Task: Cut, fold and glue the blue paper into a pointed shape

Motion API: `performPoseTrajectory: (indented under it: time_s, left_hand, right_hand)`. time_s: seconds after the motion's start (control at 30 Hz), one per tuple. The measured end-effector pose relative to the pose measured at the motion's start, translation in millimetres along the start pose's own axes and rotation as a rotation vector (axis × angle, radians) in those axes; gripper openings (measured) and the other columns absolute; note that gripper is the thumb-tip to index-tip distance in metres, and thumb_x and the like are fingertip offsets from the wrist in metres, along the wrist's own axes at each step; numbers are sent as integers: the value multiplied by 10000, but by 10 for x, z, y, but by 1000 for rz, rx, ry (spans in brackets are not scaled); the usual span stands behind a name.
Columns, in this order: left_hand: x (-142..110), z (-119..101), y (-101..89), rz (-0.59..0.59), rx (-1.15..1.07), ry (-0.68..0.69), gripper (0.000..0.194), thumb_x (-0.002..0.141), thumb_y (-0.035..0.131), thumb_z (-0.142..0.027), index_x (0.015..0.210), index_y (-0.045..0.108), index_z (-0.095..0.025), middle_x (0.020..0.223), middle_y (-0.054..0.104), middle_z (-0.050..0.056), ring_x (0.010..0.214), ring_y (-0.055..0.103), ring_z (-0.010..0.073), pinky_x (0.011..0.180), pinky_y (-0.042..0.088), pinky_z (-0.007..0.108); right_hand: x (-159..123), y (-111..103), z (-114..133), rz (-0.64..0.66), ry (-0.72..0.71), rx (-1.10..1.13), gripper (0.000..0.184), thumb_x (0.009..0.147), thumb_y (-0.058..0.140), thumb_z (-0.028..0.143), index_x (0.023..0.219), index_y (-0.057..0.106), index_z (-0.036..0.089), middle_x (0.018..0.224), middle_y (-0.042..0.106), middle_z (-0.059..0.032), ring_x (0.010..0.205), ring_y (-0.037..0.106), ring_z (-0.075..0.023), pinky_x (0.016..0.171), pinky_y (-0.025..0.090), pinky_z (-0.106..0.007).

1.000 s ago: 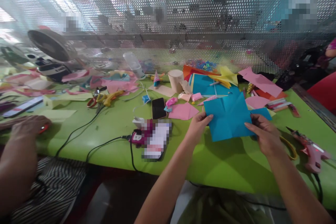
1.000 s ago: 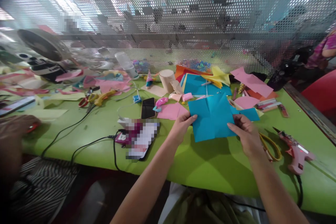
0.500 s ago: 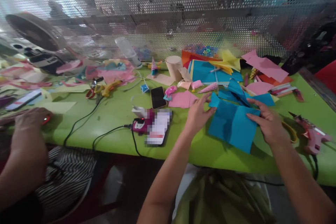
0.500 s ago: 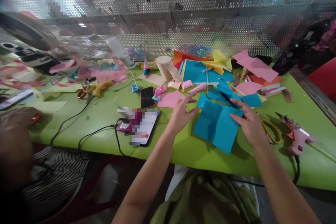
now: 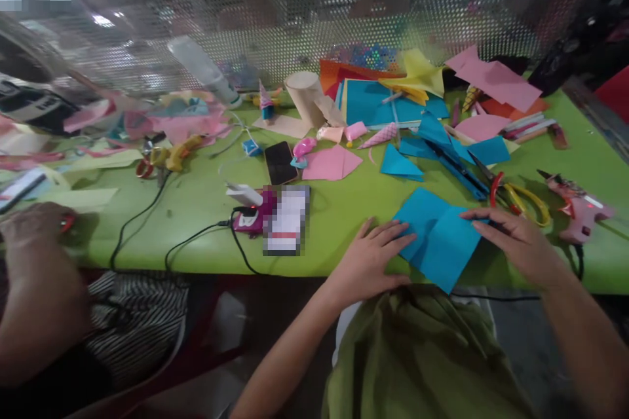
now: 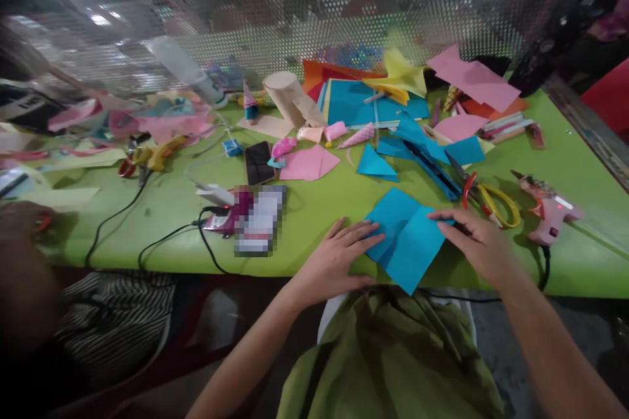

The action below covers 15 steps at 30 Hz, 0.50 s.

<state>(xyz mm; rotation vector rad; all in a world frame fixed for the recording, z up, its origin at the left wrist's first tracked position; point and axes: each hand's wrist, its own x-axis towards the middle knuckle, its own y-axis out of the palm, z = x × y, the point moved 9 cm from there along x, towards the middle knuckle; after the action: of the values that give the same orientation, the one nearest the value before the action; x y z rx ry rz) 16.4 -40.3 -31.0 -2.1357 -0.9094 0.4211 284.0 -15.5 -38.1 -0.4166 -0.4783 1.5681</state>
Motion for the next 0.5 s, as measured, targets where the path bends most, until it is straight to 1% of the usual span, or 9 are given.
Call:
performPoseTrajectory:
  time_s: [0.07,0.1,0.17,0.23,0.27,0.33,0.43,0.5]
  left_hand:
    - [-34,3,6,-6,4,0,832,859,851,-455,1602,483,-383,1703,446,84,1594,391,322,1351,49,581]
    - [-46,3,8,-11,4,-1,820,858,854,-446,1594,497,-379,1696,458,87,1589,400,325,1351,51,589]
    - [-65,5,13,-25,2,-2,802,855,860,-430,1579,520,-373,1682,479,91,1580,414,331,1351,53,601]
    - [-79,10,15,-40,4,-6,782,855,862,-418,1565,539,-368,1676,488,90,1577,420,335,1352,54,602]
    - [-84,13,17,-45,6,-8,770,859,858,-418,1561,546,-364,1676,488,88,1577,420,335,1353,56,599]
    - [-89,17,22,-44,14,-14,746,869,848,-427,1552,557,-355,1677,488,87,1575,422,336,1354,60,595]
    - [-87,16,21,-38,19,-24,730,872,842,-450,1542,569,-347,1667,502,90,1563,436,344,1351,66,600]
    - [-80,17,14,-38,15,-34,744,863,850,-429,1545,565,-346,1657,516,89,1553,447,352,1348,77,606]
  right_hand:
    - [-76,-35,67,41,-125,-121,273,991,617,401,1192,800,373,1300,745,-53,1200,684,-346,1002,558,-549]
    - [-114,-47,100,51,-186,-172,301,977,610,346,1212,794,387,1400,697,-51,1281,650,-363,1049,536,-583]
    - [-180,-36,143,76,-273,-255,411,939,597,244,1269,768,418,1583,568,-24,1418,561,-389,1126,474,-643]
    - [-230,-7,183,88,-330,-306,493,925,570,185,1313,740,439,1662,494,10,1484,501,-388,1167,419,-668]
    - [-248,7,207,87,-352,-323,498,932,562,177,1317,735,440,1662,500,18,1488,499,-382,1174,406,-666]
    - [-269,22,256,66,-387,-347,438,956,578,203,1289,748,431,1603,575,15,1441,545,-367,1163,416,-646]
    - [-264,20,294,27,-409,-357,301,969,638,286,1194,786,420,1434,711,-6,1277,656,-350,1097,463,-620]
    - [-251,22,279,17,-412,-348,246,974,648,316,1135,804,417,1311,769,-19,1170,699,-339,1033,489,-599]
